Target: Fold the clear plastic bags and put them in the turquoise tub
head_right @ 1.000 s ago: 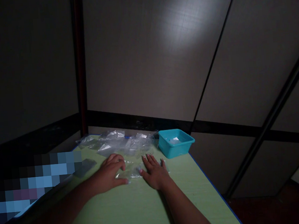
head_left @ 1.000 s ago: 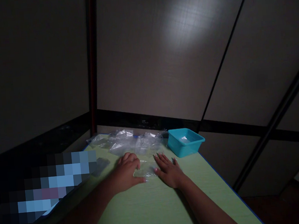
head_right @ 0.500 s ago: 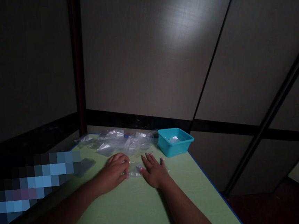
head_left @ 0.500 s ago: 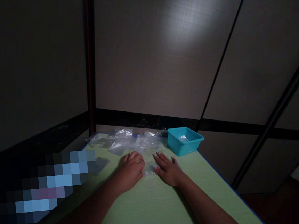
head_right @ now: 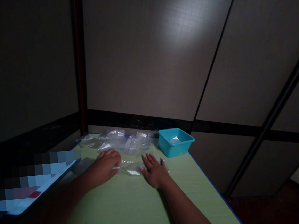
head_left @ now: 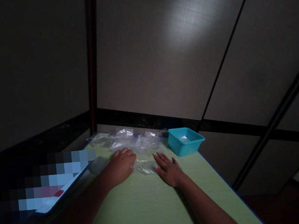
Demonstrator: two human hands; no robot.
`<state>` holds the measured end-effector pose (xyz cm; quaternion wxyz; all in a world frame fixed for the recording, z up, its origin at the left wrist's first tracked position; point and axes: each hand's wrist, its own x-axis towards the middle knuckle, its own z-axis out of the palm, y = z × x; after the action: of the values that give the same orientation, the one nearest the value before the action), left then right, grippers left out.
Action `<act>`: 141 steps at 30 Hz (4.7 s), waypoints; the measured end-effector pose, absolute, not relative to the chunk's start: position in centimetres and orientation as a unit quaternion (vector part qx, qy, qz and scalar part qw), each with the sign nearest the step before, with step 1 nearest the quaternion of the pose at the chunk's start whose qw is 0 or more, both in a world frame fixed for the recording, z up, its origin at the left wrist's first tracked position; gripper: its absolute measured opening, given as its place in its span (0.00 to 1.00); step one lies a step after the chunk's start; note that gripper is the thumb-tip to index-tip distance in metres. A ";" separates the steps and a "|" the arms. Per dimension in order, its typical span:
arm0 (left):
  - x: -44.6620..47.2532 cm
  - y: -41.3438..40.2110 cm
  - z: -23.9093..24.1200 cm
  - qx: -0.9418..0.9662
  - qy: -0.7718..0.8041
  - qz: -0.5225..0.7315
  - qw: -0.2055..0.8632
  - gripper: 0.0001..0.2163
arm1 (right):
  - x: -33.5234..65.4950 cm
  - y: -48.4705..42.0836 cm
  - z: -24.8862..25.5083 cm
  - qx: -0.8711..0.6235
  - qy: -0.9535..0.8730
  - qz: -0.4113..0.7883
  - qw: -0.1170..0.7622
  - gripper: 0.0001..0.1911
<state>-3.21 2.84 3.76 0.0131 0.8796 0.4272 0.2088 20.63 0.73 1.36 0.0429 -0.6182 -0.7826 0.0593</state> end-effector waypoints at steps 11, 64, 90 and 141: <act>-4.4 3.1 3.7 0.881 0.416 0.188 0.128 0.05 | 20.8 0.9 1.0 -0.612 -0.787 0.058 0.052 0.29; 1.3 2.1 0.2 0.906 0.339 0.240 -0.086 0.12 | 21.0 1.1 0.9 -0.615 -0.783 0.070 0.060 0.26; 1.2 1.7 1.3 0.900 0.320 0.202 -0.216 0.04 | 20.7 0.1 1.6 -0.597 -0.800 0.047 0.039 0.35; -1.7 1.2 4.4 0.824 0.495 0.244 -0.126 0.12 | 20.7 0.1 1.8 -0.605 -0.794 0.060 0.026 0.42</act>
<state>-1.70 1.25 4.37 -0.1256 0.8240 0.4955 0.2445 20.69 0.13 1.80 0.0256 -0.6046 -0.7939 0.0596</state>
